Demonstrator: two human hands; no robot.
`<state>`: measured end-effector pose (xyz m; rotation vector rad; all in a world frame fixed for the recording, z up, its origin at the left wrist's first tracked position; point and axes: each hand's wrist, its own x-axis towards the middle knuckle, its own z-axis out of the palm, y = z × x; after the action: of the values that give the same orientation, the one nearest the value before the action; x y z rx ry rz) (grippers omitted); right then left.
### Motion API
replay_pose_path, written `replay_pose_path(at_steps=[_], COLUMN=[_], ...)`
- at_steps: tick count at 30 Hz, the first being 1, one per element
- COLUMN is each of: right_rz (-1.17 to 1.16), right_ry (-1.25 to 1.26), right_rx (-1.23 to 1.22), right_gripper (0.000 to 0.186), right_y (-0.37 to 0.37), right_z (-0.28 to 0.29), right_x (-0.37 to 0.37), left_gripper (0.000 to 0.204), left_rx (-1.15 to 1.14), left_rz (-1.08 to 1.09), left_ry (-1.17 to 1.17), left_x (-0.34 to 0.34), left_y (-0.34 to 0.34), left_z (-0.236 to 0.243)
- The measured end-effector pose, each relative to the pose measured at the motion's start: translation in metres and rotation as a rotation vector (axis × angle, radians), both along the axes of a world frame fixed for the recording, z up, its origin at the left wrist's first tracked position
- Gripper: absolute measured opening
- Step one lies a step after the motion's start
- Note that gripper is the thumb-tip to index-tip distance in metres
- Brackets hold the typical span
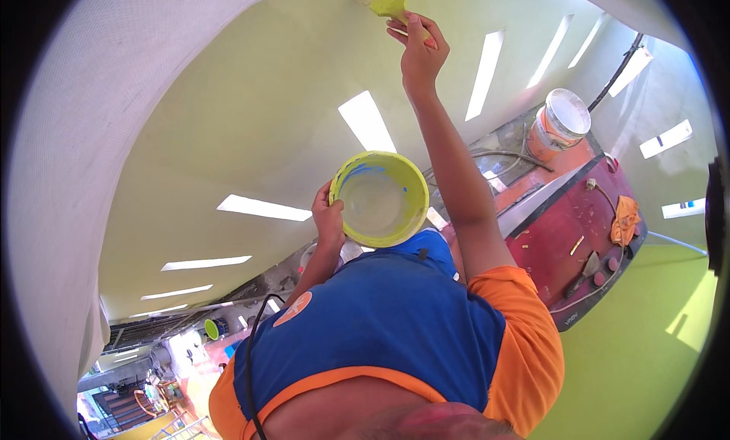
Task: The person paints a ceiling using a small brush and a yellow paint container. They repeatedly dip the brush into the container and apply paint to the ceiling in short strokes, working across different sections.
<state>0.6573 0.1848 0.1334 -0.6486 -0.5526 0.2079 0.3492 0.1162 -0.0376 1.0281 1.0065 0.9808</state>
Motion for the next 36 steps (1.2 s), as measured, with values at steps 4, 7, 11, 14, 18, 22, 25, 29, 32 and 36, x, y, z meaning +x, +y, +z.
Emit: replay_pose_path(at_steps=[4, 7, 11, 14, 18, 22, 25, 29, 32, 36], right_rz=[-0.031, -0.098, -0.132, -0.070, -0.011, 0.002, -0.068, -0.121, -0.164, -0.201], right_ry=[0.058, 0.201, 0.260, 0.224, 0.086, -0.064, 0.002, 0.171, 0.192, 0.225], right_rx=[-0.158, -0.464, -0.612, -0.417, -0.067, 0.035, -0.177, -0.423, -0.658, -0.694], right_gripper=[0.025, 0.024, 0.025, 0.025, 0.021, 0.021, 0.021, 0.021, 0.020, 0.021], right_y=[-0.012, -0.023, -0.018, -0.005, -0.006, -0.001, -0.006, -0.017, -0.023, -0.013], right_z=[-0.143, -0.236, -0.234, -0.147, -0.035, -0.043, -0.138, -0.273, -0.316, -0.252], right_x=[-0.016, -0.031, -0.032, -0.028, -0.021, -0.017, -0.023, -0.028, -0.019, 0.003], left_gripper=[0.060, 0.060, 0.061, 0.060, 0.060, 0.060, 0.060, 0.060, 0.060, 0.060], left_rx=[-0.001, -0.014, 0.001, 0.014, -0.003, 0.010, 0.009, 0.024, 0.023, 0.038], left_rz=[0.066, 0.092, 0.118, 0.124, 0.121, 0.081, 0.083, 0.076, 0.074, 0.055], left_ry=[0.045, 0.038, 0.031, 0.020, 0.014, -0.020, -0.006, 0.022, 0.026, 0.019], left_x=[-0.010, -0.021, -0.023, -0.021, -0.018, -0.016, -0.016, -0.017, -0.017, -0.014], left_y=[0.002, 0.006, 0.010, 0.012, 0.014, 0.016, 0.018, 0.019, 0.020, 0.021], left_z=[0.000, 0.004, 0.007, 0.009, 0.008, 0.004, 0.002, 0.003, 0.004, 0.006])
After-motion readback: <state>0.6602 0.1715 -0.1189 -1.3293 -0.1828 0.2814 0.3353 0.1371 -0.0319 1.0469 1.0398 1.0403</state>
